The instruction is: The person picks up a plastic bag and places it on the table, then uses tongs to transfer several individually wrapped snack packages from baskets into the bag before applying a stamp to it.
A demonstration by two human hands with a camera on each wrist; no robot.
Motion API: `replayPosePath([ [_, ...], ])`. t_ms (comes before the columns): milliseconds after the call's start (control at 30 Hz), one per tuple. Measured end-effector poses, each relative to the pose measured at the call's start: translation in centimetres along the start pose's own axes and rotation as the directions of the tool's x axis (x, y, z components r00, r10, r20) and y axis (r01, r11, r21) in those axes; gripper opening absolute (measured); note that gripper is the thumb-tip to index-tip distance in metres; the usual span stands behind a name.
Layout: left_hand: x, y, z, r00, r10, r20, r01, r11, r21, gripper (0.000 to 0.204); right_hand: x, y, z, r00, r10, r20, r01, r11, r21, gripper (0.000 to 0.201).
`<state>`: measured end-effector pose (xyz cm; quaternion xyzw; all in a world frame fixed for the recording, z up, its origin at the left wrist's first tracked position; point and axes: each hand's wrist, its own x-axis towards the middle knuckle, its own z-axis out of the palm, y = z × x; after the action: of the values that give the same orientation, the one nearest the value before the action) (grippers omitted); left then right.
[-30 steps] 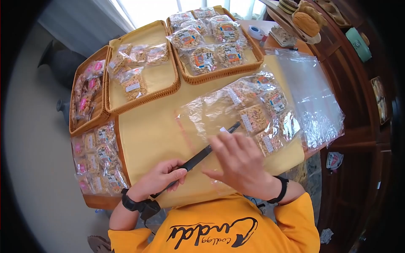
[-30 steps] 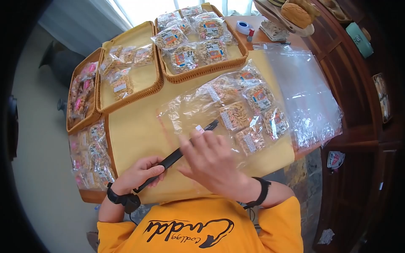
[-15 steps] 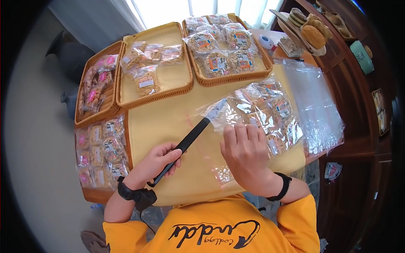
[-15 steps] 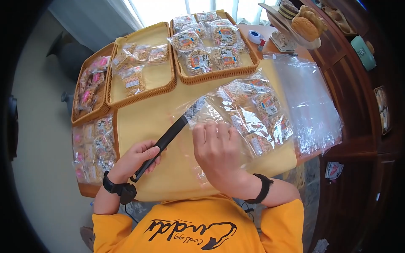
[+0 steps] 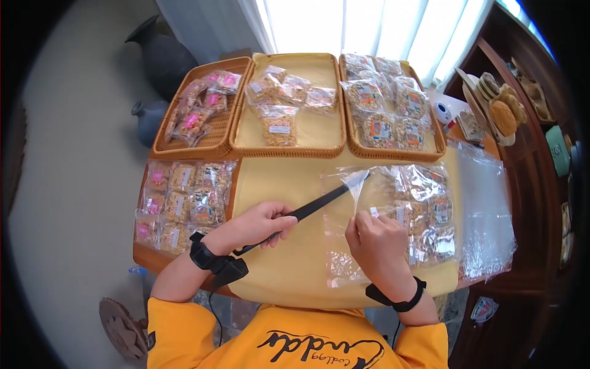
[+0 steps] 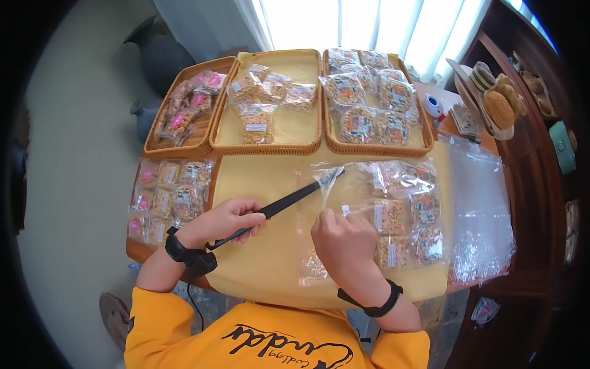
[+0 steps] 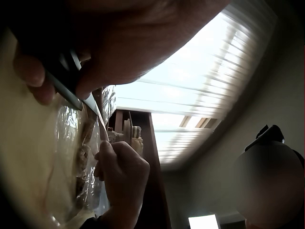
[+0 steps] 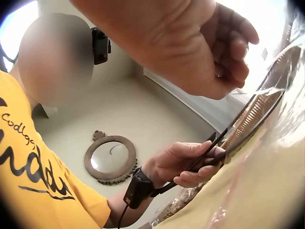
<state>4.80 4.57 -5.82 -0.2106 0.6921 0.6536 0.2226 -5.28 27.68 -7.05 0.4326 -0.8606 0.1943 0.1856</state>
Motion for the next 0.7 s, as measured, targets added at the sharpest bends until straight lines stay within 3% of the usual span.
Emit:
replayPosePath([
  [67,-1.7,0.1,-1.9,0.998,-0.059,0.033,0.054,0.989,0.139,0.024,0.0,0.8,0.6,1.0,0.013,-0.015,-0.011,0.987,0.159,0.024],
  [233,-7.8,0.9,-7.7,0.996,-0.085,-0.024,0.088,0.988,0.125,0.025,0.3,2.0,0.8,0.993,0.094,0.074,-0.116,0.916,0.383,0.023],
  [300,-9.9,0.8,-9.8,0.96,-0.047,-0.274,0.052,0.999,0.011,0.021,0.2,2.1,0.9,0.991,0.093,0.095,-0.124,0.907,0.402,0.024],
  [333,-10.6,0.7,-11.0,0.957,-0.049,-0.285,0.054,0.998,0.012,0.021,0.2,2.1,1.0,0.987,0.103,0.12,-0.143,0.903,0.406,0.024],
  [400,-11.7,0.1,-13.3,0.835,0.001,-0.55,-0.007,1.0,-0.009,0.02,0.1,2.2,1.3,0.989,0.092,0.12,-0.134,0.902,0.41,0.024],
  [433,-11.8,-0.7,-14.7,0.832,0.001,-0.555,-0.006,1.0,-0.008,0.02,0.1,2.2,1.4,0.989,0.088,0.122,-0.131,0.904,0.406,0.023],
  [500,-11.6,-2.4,-17.1,0.668,0.083,-0.739,-0.099,0.995,0.022,0.02,0.0,2.3,1.6,0.991,0.081,0.11,-0.119,0.908,0.403,0.023],
  [533,-11.7,-2.7,-17.7,0.669,0.08,-0.739,-0.096,0.995,0.021,0.02,0.0,2.3,1.7,0.992,0.078,0.1,-0.112,0.912,0.395,0.023],
  [600,-11.5,-2.9,-18.0,0.524,0.086,-0.847,0.002,0.995,0.102,0.021,0.0,2.3,1.5,0.99,0.09,0.108,-0.126,0.906,0.404,0.023],
  [700,-11.1,-2.9,-17.7,0.532,0.093,-0.842,0.008,0.993,0.115,0.022,0.1,2.4,1.3,0.987,0.107,0.121,-0.147,0.902,0.406,0.023],
])
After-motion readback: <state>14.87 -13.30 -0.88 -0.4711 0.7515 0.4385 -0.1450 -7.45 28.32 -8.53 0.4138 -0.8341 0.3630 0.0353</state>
